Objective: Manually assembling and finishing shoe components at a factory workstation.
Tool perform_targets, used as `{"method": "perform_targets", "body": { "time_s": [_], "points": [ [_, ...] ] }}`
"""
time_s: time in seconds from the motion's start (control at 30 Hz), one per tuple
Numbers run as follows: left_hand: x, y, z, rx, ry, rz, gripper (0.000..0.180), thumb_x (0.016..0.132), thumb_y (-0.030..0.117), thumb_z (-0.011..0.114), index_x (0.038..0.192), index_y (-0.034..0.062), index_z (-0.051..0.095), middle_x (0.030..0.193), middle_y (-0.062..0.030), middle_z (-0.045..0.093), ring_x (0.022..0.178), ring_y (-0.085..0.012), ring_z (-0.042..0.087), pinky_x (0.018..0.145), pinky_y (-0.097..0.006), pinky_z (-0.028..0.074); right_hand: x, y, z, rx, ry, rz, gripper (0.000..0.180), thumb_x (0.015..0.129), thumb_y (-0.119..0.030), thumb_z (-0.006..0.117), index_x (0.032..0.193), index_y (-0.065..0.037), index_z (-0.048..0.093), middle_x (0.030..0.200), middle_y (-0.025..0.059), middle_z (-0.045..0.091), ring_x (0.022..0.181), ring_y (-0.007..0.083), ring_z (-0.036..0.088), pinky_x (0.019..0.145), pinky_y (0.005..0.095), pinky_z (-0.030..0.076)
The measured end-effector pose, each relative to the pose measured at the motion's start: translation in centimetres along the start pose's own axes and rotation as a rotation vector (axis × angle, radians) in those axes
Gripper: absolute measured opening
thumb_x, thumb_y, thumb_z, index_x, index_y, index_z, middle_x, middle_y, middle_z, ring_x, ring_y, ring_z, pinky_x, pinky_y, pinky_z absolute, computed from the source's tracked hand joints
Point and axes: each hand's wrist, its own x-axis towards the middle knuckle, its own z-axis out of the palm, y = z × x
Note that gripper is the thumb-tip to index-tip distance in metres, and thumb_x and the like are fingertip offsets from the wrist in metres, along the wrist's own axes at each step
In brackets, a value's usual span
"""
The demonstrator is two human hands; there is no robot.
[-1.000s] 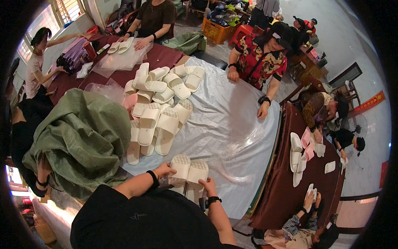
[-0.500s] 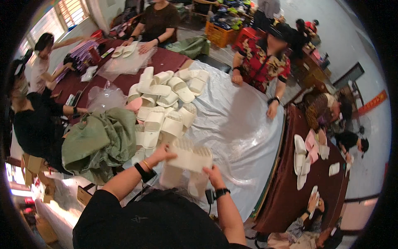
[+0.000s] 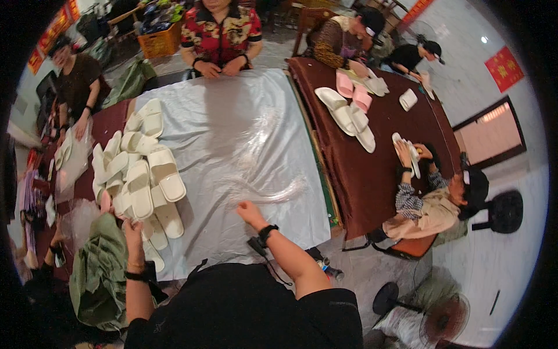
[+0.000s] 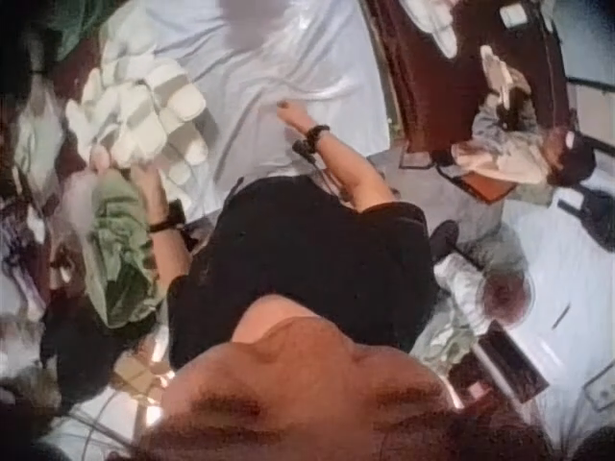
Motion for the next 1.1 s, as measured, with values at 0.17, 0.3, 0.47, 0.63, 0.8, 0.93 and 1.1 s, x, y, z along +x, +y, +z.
{"method": "perform_targets", "body": {
  "time_s": [0.17, 0.3, 0.47, 0.63, 0.8, 0.93, 1.1],
  "points": [
    [-7.1, 1.8, 6.8, 0.132, -0.604, -0.39, 0.041, 0.082, 0.019, 0.064, 0.115, -0.0036, 0.056, 0.086, -0.0059, 0.062, 0.071, -0.0106, 0.058, 0.062, -0.026, 0.045, -5.3, 9.7, -12.3, 0.132, 0.423, 0.259, 0.027, 0.084, -0.02, 0.06, 0.098, 0.002, 0.063, 0.077, 0.0104, 0.065, 0.062, 0.0156, 0.061, 0.054, 0.0297, 0.047],
    [-8.0, -0.7, 9.8, 0.284, -0.777, -0.352, 0.041, 0.082, 0.021, 0.065, 0.114, -0.0041, 0.057, 0.089, -0.0089, 0.064, 0.077, -0.0142, 0.06, 0.067, -0.028, 0.047, -10.5, 11.0, -19.0, 0.412, 0.513, 0.411, 0.026, 0.084, -0.02, 0.06, 0.102, -0.002, 0.061, 0.086, 0.0058, 0.064, 0.068, 0.0149, 0.062, 0.057, 0.0277, 0.049],
    [-7.9, -3.6, 11.4, 0.418, -0.816, -0.265, 0.044, 0.083, 0.022, 0.065, 0.116, -0.0043, 0.056, 0.095, -0.01, 0.063, 0.084, -0.0171, 0.059, 0.072, -0.029, 0.046, -15.4, 11.4, -20.5, 0.124, 0.215, 0.754, 0.018, 0.081, -0.015, 0.056, 0.086, 0.001, 0.061, 0.072, 0.0092, 0.063, 0.057, 0.0176, 0.061, 0.049, 0.0291, 0.048],
    [-7.7, -4.0, 12.2, 0.507, -0.92, -0.304, 0.044, 0.083, 0.024, 0.065, 0.117, -0.0024, 0.056, 0.091, -0.0044, 0.062, 0.073, -0.0113, 0.055, 0.063, -0.025, 0.043, -18.7, 15.0, -18.2, -0.093, 0.037, 0.875, 0.019, 0.08, -0.01, 0.052, 0.069, 0.003, 0.058, 0.06, 0.0121, 0.061, 0.045, 0.0202, 0.057, 0.039, 0.0327, 0.044],
    [-7.6, -3.8, 13.0, 0.695, -0.852, -0.102, 0.055, 0.079, 0.029, 0.066, 0.119, -0.0061, 0.054, 0.114, -0.0217, 0.06, 0.105, -0.0293, 0.059, 0.088, -0.035, 0.046, -19.0, 19.8, -14.5, -0.225, 0.661, 0.437, 0.017, 0.081, -0.012, 0.056, 0.085, 0.003, 0.061, 0.067, 0.0154, 0.063, 0.055, 0.0266, 0.063, 0.053, 0.038, 0.05],
    [-7.4, -4.5, 12.4, 0.719, -0.856, -0.072, 0.059, 0.076, 0.031, 0.068, 0.121, -0.0052, 0.053, 0.116, -0.023, 0.059, 0.108, -0.0314, 0.057, 0.09, -0.037, 0.045, -17.6, 13.4, -8.5, -0.183, 0.831, 0.306, 0.019, 0.082, -0.015, 0.055, 0.095, -0.003, 0.06, 0.09, 0.0173, 0.064, 0.088, 0.036, 0.06, 0.077, 0.0424, 0.048],
    [-10.5, 1.9, 13.3, 0.417, -1.196, -0.226, 0.058, 0.086, 0.035, 0.063, 0.127, -0.0027, 0.048, 0.122, -0.0199, 0.056, 0.112, -0.0266, 0.055, 0.094, -0.036, 0.043, -16.8, 12.3, -1.6, -0.162, 0.527, 0.216, 0.02, 0.082, -0.015, 0.054, 0.095, -0.002, 0.061, 0.091, 0.0195, 0.063, 0.087, 0.0367, 0.06, 0.076, 0.0434, 0.048]
  ]
}}
